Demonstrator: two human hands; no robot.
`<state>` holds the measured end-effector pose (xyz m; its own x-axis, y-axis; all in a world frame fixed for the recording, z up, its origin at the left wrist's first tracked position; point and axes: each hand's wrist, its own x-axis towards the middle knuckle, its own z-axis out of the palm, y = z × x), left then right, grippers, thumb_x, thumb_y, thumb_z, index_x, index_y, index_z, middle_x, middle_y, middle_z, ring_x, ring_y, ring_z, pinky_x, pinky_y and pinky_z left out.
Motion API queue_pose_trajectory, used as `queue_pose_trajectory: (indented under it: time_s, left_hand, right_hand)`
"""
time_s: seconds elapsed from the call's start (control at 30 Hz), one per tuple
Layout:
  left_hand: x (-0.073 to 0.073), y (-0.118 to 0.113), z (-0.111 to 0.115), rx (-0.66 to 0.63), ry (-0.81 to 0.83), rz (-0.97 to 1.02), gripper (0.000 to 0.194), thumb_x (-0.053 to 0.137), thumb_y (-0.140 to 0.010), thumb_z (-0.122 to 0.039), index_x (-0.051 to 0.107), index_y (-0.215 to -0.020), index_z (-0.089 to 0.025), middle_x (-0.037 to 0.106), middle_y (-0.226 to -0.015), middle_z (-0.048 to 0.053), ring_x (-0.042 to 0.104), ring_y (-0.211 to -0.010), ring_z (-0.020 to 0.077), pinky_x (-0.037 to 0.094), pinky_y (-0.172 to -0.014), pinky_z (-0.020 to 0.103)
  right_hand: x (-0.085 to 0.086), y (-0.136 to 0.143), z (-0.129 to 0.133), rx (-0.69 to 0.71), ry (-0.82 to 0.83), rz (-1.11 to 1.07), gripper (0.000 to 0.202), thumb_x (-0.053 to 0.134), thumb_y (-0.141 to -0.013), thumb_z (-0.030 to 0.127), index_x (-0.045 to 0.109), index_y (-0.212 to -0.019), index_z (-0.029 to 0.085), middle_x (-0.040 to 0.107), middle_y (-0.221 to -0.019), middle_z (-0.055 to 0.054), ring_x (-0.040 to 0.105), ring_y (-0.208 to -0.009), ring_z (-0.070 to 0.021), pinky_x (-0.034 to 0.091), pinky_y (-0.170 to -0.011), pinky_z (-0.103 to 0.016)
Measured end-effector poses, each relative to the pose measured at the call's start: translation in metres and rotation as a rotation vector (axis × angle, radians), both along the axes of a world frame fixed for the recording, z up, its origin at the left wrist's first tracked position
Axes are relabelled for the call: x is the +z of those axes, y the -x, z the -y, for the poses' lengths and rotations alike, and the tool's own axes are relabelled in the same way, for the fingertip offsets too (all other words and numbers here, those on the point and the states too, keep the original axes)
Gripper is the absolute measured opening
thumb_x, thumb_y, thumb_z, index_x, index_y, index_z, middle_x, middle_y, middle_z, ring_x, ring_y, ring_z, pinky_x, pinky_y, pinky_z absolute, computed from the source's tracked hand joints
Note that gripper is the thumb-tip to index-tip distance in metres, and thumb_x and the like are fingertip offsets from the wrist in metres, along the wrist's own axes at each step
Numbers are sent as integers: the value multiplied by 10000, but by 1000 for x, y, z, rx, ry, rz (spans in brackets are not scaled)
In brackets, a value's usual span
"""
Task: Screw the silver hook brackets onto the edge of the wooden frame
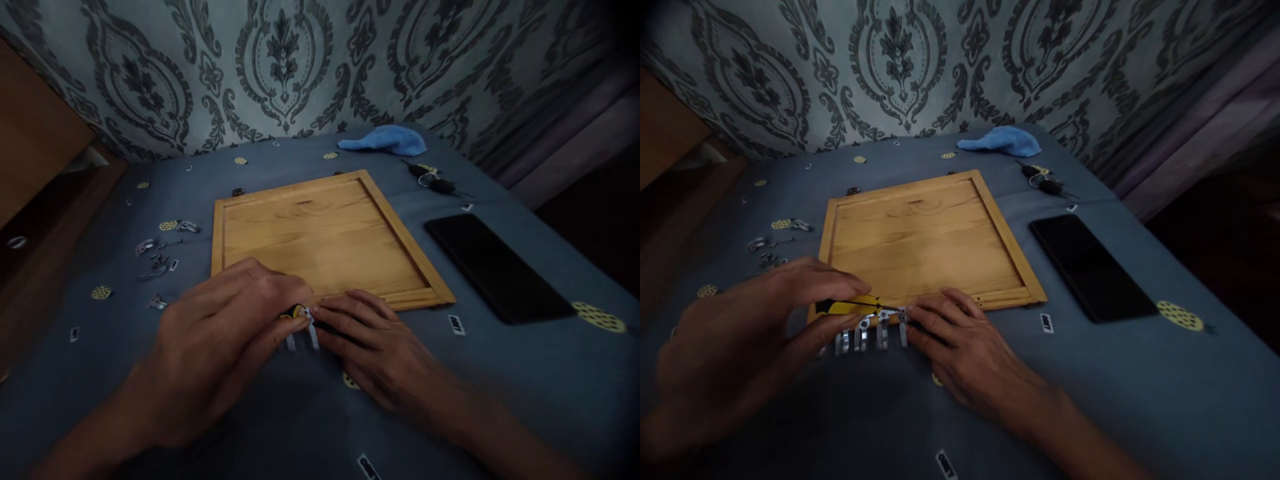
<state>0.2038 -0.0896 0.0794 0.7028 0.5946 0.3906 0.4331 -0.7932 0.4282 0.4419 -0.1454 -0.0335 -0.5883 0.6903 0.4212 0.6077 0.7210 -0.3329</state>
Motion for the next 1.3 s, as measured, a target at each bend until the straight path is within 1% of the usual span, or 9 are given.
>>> queue_pose_trajectory:
  time_s: [0.1, 0.23, 0.37, 0.47, 0.57, 0.73, 0.97, 1.1, 1.3]
  left_hand:
    - [-6, 3, 0, 28, 6, 63, 148, 634, -983, -193, 646, -1123, -239, 770, -995, 4, 730, -913, 148, 588, -840, 233]
    - [-19, 9, -9, 207, 84, 294, 183, 737, -911, -201, 688, -1077, -260, 755, -1021, 11, 716, -965, 176, 583, -866, 295]
    - [-34, 10, -29, 272, 305, 489, 152, 791, -838, -258, 684, -935, -208, 708, -901, 19, 686, -831, 156, 578, -738, 270]
    - [-49, 15, -45, 322, 486, 594, 331, 865, -734, -381, 614, -835, -192, 640, -793, -11, 643, -724, 130, 541, -642, 238]
    - [-64, 24, -56, 332, 569, 528, 412, 868, -699, -452, 575, -830, -195, 600, -770, -22, 629, -705, 135, 517, -629, 241]
    - [-82, 34, -64, 301, 472, 306, 304, 768, -802, -449, 615, -866, -195, 630, -803, 6, 594, -711, 158, 467, -635, 266]
    - [-82, 36, -71, 215, 339, 115, 166, 769, -803, -348, 695, -835, -204, 643, -738, -5, 566, -703, 170, 420, -682, 287]
    - [-76, 40, -73, 193, 288, 69, 175, 735, -831, -384, 709, -841, -211, 682, -779, 22, 602, -752, 192, 444, -712, 301]
    - [-54, 72, -71, 327, 180, 142, 176, 654, -877, -371, 719, -898, -209, 739, -912, 41, 643, -858, 208, 474, -797, 322]
  right_hand:
    - [1, 0, 0, -3, -12, 13, 373, 517, -912, 62, 716, -1204, 184, 737, -1295, -95, 661, -1201, -260, 456, -1119, -564]
    - [3, 0, 1, 0, -19, 36, 406, 512, -905, 59, 697, -1243, 187, 724, -1321, -98, 640, -1232, -263, 432, -1132, -570]
    - [5, 0, 1, 5, -9, 60, 396, 549, -889, 70, 708, -1228, 197, 730, -1306, -101, 641, -1235, -263, 443, -1127, -564]
    - [5, -1, 0, 9, -13, 55, 402, 546, -885, 73, 710, -1227, 205, 736, -1295, -96, 648, -1224, -255, 462, -1112, -560]
    - [5, -1, -1, 18, -14, 51, 390, 525, -904, 79, 709, -1222, 210, 734, -1297, -93, 648, -1227, -244, 461, -1118, -548]
    - [8, 0, -1, 15, -22, 48, 355, 503, -941, 100, 703, -1215, 205, 739, -1284, -90, 650, -1224, -243, 470, -1107, -545]
    - [10, 0, -1, 15, -8, 51, 362, 492, -938, 93, 707, -1210, 197, 739, -1283, -95, 644, -1234, -249, 482, -1099, -544]
    - [9, 0, -1, 13, -23, 51, 359, 488, -937, 84, 710, -1198, 193, 741, -1280, -91, 645, -1231, -240, 487, -1097, -523]
    - [1, -2, -2, 29, -85, 56, 382, 489, -935, 81, 707, -1227, 195, 731, -1301, -104, 655, -1205, -257, 513, -1053, -536]
